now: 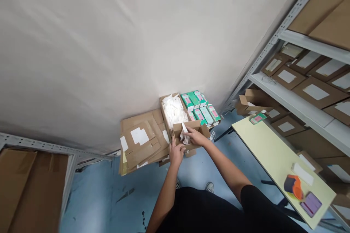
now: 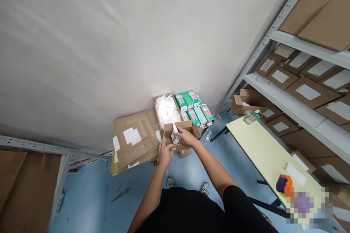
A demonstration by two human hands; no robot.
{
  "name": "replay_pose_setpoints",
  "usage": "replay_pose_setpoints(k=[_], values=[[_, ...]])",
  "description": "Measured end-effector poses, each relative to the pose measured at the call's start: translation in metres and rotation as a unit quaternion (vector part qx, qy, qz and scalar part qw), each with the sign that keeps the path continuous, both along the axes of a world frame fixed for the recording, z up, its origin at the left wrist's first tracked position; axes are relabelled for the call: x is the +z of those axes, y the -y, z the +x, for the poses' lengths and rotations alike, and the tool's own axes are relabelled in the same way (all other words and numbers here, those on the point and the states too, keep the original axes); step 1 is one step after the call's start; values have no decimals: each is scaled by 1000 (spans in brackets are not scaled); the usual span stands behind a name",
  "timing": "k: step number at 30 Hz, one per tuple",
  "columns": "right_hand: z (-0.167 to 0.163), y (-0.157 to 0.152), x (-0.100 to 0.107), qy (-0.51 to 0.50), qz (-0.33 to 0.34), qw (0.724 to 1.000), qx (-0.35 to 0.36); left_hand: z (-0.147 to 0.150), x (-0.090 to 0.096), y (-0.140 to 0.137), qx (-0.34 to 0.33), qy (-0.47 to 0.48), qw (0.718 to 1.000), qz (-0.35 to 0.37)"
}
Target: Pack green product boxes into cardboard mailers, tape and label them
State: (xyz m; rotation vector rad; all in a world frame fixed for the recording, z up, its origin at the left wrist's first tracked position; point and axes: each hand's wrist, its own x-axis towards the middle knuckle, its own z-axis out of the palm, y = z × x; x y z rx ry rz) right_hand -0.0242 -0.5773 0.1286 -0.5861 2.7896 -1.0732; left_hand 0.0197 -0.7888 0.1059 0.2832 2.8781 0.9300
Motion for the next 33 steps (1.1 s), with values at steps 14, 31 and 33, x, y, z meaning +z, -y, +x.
replay_pose_setpoints(k=[14,31,33], values=[[167,-232,28,-68,6,954,-294,45,1,-211,-154,-43,987,16],[345,-425,2,-102,-2,765,-636,75,-10,-484,-464,-7,885,39],[350,-438,-1,-86,7,747,-659,67,-21,-512,-490,10,871,35]])
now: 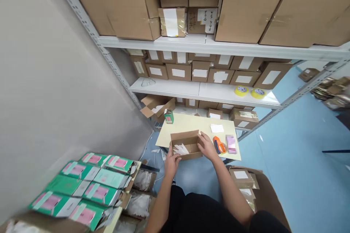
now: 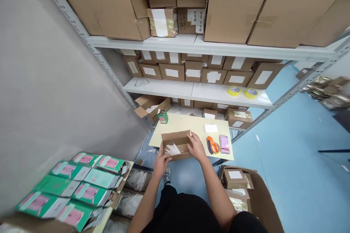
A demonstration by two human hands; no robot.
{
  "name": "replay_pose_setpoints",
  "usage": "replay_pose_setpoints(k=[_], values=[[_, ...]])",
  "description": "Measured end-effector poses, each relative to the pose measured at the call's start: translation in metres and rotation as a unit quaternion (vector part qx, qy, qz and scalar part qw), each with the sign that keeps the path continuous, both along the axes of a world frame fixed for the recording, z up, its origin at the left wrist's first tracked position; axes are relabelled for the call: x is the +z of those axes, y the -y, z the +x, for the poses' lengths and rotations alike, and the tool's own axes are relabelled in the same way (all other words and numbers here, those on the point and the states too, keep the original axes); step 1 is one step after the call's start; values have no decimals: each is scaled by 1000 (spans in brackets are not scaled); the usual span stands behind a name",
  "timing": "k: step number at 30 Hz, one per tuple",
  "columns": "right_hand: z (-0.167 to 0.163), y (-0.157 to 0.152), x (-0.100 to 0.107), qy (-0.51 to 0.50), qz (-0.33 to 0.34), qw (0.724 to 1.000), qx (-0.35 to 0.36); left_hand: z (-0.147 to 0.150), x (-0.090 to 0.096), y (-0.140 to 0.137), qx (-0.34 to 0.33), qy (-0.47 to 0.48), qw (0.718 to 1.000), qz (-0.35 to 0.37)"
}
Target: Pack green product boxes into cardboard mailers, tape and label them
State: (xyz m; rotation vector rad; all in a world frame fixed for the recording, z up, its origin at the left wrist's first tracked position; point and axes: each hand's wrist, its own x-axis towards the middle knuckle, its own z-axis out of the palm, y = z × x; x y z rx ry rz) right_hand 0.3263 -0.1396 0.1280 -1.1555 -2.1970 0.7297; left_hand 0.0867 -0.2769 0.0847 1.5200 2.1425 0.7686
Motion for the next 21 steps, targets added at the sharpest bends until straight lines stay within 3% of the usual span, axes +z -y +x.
replay_pose_setpoints(k=[5,11,15,18,21], values=[[-3,-40,0,54,-22,995,-76,-28,-24,-82,-87,13,996,-21],[-46,-87,11,101,-55,985,-126,-61,-35,-171,-165,-37,983,-72],[-84,-112,8,94,-81,983,-135,-80,-43,-198,-191,-41,973,-121],[-115,-128,0,70,-109,981,-141,-101,-43,-207,-182,-2,980,-78],[-154,-148,-14,23,-141,983,-118,-132,-35,-220,-115,32,992,-25]])
